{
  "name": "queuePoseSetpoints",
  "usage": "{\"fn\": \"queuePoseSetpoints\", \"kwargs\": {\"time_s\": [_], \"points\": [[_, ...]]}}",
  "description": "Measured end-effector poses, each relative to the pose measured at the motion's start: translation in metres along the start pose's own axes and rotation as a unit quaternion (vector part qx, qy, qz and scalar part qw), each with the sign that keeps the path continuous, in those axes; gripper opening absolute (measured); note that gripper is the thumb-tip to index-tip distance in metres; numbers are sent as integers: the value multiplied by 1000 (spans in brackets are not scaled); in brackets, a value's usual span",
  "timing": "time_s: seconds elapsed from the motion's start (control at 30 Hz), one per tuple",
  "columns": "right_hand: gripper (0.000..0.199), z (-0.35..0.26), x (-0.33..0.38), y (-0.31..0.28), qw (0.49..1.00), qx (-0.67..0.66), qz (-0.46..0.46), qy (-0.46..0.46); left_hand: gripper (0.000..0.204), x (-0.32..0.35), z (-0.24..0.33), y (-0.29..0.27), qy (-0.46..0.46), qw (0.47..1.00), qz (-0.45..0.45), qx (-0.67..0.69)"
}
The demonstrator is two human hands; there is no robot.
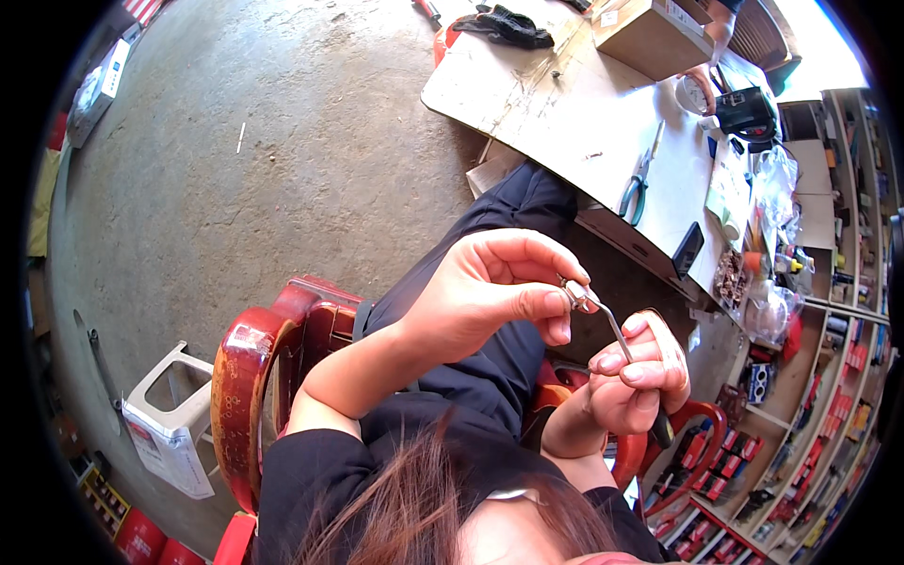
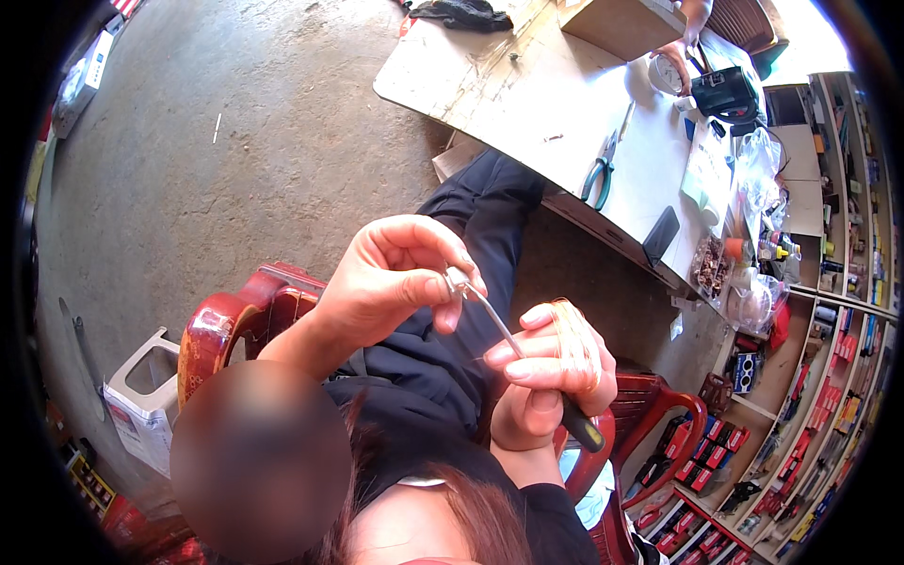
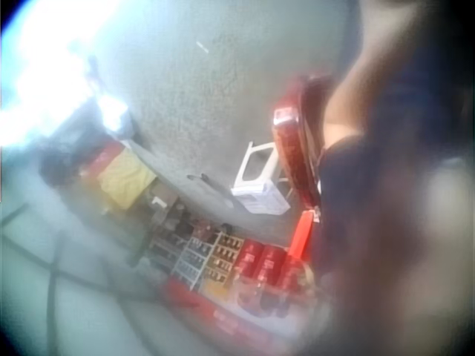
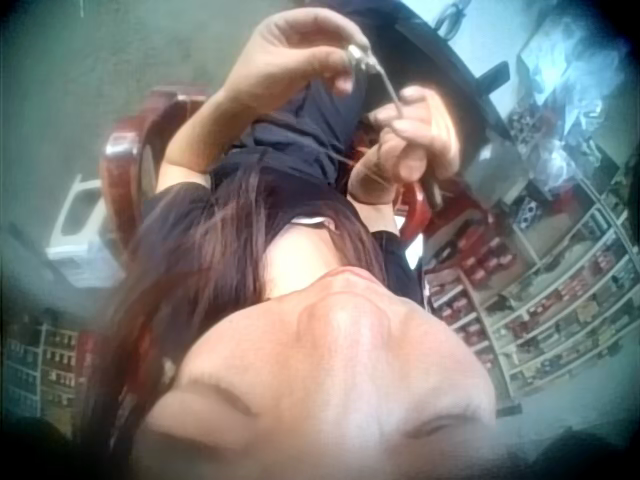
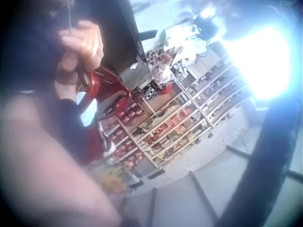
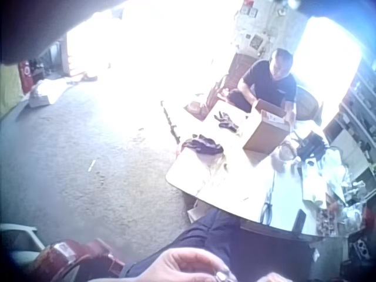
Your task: The person sits at a workbench and repeatedly handles a small metallic component, wrapping a thin wire around it with both hands. Later, the person uses a screwdriver to adjust or tighten the component. The task remains focused on this single small object throughout.
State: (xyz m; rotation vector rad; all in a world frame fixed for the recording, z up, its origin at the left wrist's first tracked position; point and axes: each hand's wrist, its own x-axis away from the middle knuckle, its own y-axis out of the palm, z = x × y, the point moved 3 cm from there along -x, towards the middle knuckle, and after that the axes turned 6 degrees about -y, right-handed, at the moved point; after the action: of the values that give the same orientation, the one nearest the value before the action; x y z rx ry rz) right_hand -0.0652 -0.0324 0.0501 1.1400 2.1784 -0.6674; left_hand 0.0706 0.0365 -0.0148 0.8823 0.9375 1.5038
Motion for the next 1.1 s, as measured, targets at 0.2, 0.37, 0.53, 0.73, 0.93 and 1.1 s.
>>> {"fn": "queuePoseSetpoints", "kwargs": {"time_s": [0.2, 0.37, 0.53, 0.73, 0.93, 1.1], "points": [[49, 1, -1, 2, 1000, 13, -3, 3, 22, 1, 1, 2, -14, 1000, 2, 5], [50, 1, 0, 2, 1000, 19, 11, -6, 21, 1, 1, 1, -15, 1000, 8, 3], [49, 4, 1, -2, 999, -31, -6, -11, 22, 2, 1, 0, -5, 1000, 10, 3], [44, 4, 0, 2, 1000, -17, 7, -9, 22, 2, 1, 0, -7, 1000, 5, 3], [49, 3, -1, 2, 1000, -18, 9, -8, 22, 2, 1, 0, -11, 1000, 9, 6], [53, 2, -1, 3, 1000, -11, 6, 2, 20, 2, 0, 0, -16, 1000, 3, 13]]}}
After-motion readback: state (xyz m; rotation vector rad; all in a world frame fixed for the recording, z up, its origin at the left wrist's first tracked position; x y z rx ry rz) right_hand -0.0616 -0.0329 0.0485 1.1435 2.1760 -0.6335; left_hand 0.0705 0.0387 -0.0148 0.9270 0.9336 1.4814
